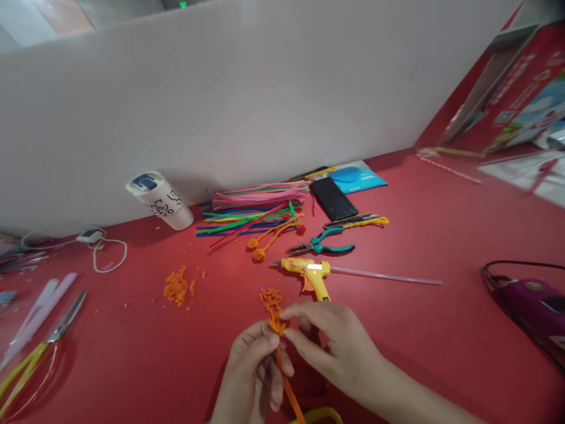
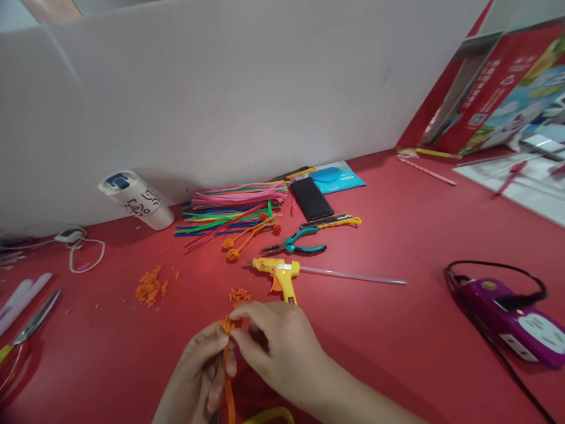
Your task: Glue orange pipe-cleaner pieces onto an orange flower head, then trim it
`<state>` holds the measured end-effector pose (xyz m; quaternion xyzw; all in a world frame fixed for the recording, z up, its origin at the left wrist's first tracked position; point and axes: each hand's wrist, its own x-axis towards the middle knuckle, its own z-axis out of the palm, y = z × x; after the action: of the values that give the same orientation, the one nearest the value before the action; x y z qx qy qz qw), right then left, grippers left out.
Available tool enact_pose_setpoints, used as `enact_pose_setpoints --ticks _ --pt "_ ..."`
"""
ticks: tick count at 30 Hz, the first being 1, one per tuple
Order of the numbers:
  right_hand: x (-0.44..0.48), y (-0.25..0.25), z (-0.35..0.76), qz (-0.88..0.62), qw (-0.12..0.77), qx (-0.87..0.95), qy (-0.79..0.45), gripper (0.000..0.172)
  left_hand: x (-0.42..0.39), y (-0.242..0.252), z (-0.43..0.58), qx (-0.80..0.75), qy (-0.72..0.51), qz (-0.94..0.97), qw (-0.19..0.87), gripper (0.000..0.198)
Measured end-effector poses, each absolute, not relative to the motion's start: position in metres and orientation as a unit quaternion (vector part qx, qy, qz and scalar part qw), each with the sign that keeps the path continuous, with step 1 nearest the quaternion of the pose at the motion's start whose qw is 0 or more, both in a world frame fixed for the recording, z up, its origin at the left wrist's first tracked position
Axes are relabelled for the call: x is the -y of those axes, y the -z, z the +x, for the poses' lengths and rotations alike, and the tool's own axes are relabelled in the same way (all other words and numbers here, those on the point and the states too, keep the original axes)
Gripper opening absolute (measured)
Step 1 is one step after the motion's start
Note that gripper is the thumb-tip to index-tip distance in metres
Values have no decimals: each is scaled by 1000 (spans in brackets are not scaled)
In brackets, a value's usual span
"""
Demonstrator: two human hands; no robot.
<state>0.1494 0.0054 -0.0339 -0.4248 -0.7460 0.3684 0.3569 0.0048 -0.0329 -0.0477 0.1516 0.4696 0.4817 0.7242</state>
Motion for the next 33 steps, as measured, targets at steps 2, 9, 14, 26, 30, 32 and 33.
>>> enact_pose_setpoints --ticks 2,9,14,26,30,32,33 --pt "-5 37 148 -426 353 759 -343 11 33 49 5 -470 -482 149 724 17" --pt "-4 39 148 -431 339 765 -337 9 33 48 6 -468 -482 149 725 16" --pt "-4 39 147 -432 335 767 -335 10 32 49 5 -475 -474 154 725 17" --pt "-1 36 149 -416 328 791 -306 11 34 52 7 -492 -491 207 689 24" --pt "4 30 155 -381 375 789 -303 6 37 49 2 -498 -525 275 633 14" --pt "6 25 157 -384 388 760 -352 6 40 47 0 -519 -566 340 543 7" --pt "6 22 157 -391 381 739 -396 6 41 46 -2 -530 -583 376 488 4"
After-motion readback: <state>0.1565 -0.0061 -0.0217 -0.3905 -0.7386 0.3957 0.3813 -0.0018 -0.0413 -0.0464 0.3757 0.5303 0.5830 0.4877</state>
